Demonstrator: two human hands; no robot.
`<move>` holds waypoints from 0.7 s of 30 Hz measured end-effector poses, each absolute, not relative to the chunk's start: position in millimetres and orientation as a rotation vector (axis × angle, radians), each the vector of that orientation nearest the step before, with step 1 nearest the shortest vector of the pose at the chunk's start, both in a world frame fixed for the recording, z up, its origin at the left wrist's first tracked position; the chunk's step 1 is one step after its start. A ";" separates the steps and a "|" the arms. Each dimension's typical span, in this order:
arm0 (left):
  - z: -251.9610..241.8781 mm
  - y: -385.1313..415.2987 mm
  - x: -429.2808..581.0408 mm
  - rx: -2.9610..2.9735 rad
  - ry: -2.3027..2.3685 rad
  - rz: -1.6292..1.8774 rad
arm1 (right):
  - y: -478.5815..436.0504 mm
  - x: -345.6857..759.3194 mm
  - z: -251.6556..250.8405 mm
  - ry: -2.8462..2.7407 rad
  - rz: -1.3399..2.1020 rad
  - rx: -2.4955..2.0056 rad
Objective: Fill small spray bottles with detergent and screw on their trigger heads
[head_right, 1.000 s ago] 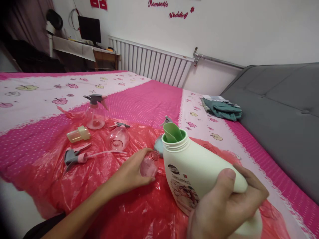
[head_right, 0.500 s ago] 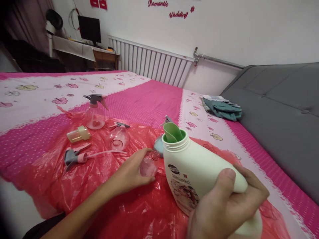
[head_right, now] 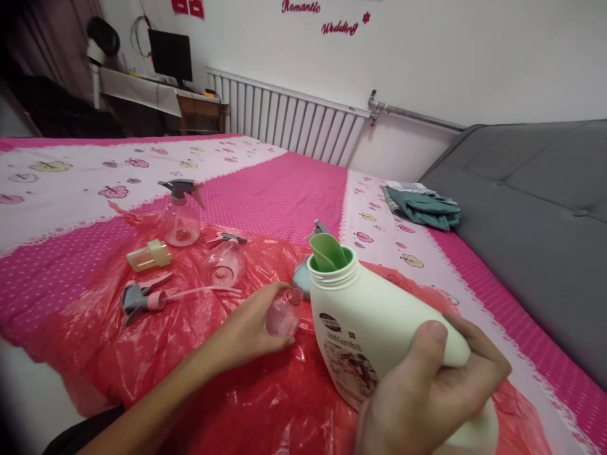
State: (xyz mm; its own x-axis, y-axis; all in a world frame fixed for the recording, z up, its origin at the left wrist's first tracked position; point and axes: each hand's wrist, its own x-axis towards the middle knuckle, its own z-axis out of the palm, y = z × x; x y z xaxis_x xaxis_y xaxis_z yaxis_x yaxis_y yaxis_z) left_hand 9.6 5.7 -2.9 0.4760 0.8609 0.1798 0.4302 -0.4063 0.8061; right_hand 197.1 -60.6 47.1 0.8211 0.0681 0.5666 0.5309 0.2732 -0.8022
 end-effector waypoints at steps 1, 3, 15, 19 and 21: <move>-2.8 5.6 9.8 2.015 1.070 0.782 | -60.7 197.5 47.1 -0.560 -0.336 -1.273; -2.4 5.5 10.0 2.009 1.071 0.778 | -61.0 197.7 47.4 -0.558 -0.332 -1.277; -3.4 5.3 10.2 2.014 1.073 0.788 | -62.1 198.2 46.5 -0.565 -0.338 -1.300; -4.0 5.6 10.5 2.025 1.069 0.797 | -62.5 197.9 46.9 -0.559 -0.323 -1.300; -3.9 5.6 10.6 2.021 1.071 0.798 | -62.1 197.5 47.2 -0.562 -0.325 -1.290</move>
State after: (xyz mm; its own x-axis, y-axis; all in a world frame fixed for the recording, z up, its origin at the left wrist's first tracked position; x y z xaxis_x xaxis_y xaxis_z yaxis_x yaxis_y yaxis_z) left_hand 10.6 5.6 -3.9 0.4674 0.8633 0.1902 0.4293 -0.4097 0.8049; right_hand 197.5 -62.1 47.2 0.8233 0.0807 0.5618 0.5271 0.2584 -0.8096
